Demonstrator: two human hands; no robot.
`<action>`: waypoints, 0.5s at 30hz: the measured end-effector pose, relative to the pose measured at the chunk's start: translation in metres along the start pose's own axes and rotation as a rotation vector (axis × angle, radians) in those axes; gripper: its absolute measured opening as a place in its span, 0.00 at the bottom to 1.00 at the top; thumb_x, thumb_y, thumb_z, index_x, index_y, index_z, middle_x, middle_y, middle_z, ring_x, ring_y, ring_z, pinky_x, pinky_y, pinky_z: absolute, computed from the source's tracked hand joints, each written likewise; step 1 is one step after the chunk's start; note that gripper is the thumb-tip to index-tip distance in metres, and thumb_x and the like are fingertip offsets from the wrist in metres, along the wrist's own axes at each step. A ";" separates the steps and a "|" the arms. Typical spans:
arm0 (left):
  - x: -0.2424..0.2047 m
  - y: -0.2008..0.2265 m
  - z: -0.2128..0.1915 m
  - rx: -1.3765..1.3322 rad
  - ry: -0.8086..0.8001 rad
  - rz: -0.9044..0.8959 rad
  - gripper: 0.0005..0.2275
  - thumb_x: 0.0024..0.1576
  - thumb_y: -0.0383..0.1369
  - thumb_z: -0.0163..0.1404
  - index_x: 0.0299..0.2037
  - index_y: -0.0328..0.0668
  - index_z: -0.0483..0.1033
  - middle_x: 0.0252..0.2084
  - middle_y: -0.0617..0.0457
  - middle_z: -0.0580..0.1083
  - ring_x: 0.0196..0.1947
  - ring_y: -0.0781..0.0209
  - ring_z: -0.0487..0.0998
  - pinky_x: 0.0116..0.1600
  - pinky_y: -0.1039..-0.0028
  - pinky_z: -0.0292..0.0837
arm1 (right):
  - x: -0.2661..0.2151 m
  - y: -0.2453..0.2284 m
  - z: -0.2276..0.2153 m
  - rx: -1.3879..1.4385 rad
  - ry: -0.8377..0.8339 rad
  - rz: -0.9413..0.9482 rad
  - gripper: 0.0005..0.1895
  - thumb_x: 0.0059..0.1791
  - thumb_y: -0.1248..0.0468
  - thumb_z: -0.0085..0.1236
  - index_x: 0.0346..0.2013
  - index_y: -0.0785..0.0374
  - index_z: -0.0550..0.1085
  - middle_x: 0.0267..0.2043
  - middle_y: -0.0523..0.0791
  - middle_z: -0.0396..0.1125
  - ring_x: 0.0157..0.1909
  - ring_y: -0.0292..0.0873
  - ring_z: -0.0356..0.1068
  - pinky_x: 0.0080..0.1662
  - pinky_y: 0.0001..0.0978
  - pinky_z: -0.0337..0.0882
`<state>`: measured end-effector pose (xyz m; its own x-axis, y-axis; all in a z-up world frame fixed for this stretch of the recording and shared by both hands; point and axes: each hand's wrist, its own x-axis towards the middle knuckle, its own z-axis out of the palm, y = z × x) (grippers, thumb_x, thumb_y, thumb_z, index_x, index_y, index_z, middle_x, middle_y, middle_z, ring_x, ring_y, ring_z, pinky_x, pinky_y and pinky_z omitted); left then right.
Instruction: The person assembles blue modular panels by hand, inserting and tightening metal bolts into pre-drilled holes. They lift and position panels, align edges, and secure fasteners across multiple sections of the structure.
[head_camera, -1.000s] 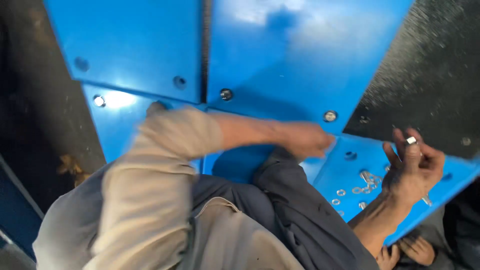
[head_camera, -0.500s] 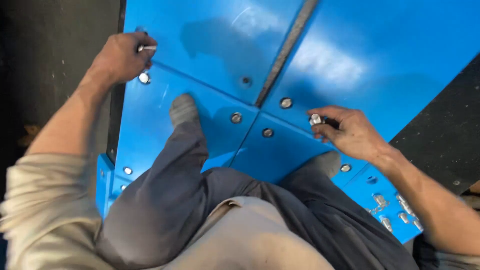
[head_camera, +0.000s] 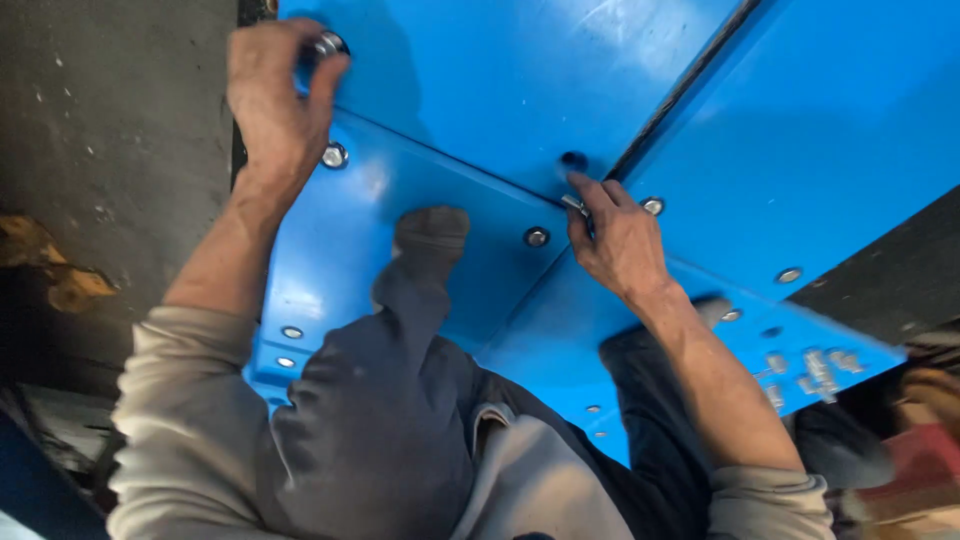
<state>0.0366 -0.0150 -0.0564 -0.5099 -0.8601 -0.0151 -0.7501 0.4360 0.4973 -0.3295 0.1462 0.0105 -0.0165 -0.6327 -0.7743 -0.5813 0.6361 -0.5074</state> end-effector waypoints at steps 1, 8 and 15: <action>0.002 -0.010 0.006 -0.095 0.109 -0.087 0.11 0.66 0.26 0.62 0.54 0.36 0.76 0.49 0.46 0.75 0.50 0.52 0.75 0.54 0.65 0.74 | 0.010 0.005 0.008 -0.141 0.079 -0.113 0.18 0.52 0.64 0.57 0.56 0.59 0.73 0.43 0.53 0.71 0.34 0.58 0.75 0.37 0.51 0.75; 0.000 -0.080 0.054 -0.716 0.382 -0.440 0.08 0.74 0.29 0.55 0.57 0.39 0.70 0.44 0.58 0.67 0.44 0.71 0.70 0.50 0.77 0.73 | 0.023 0.015 0.028 -0.393 0.064 -0.116 0.34 0.47 0.62 0.58 0.69 0.57 0.65 0.41 0.56 0.72 0.38 0.62 0.73 0.40 0.56 0.73; -0.008 -0.039 0.052 -0.747 0.393 -0.428 0.11 0.73 0.33 0.54 0.58 0.38 0.69 0.43 0.57 0.67 0.43 0.71 0.69 0.48 0.77 0.72 | 0.017 0.020 0.026 -0.392 0.046 -0.129 0.29 0.48 0.65 0.57 0.66 0.57 0.69 0.43 0.56 0.73 0.39 0.59 0.74 0.41 0.53 0.73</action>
<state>0.0484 -0.0111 -0.1205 0.0263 -0.9947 -0.0991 -0.3075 -0.1024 0.9460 -0.3206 0.1598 -0.0225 0.0456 -0.7206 -0.6919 -0.8466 0.3398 -0.4097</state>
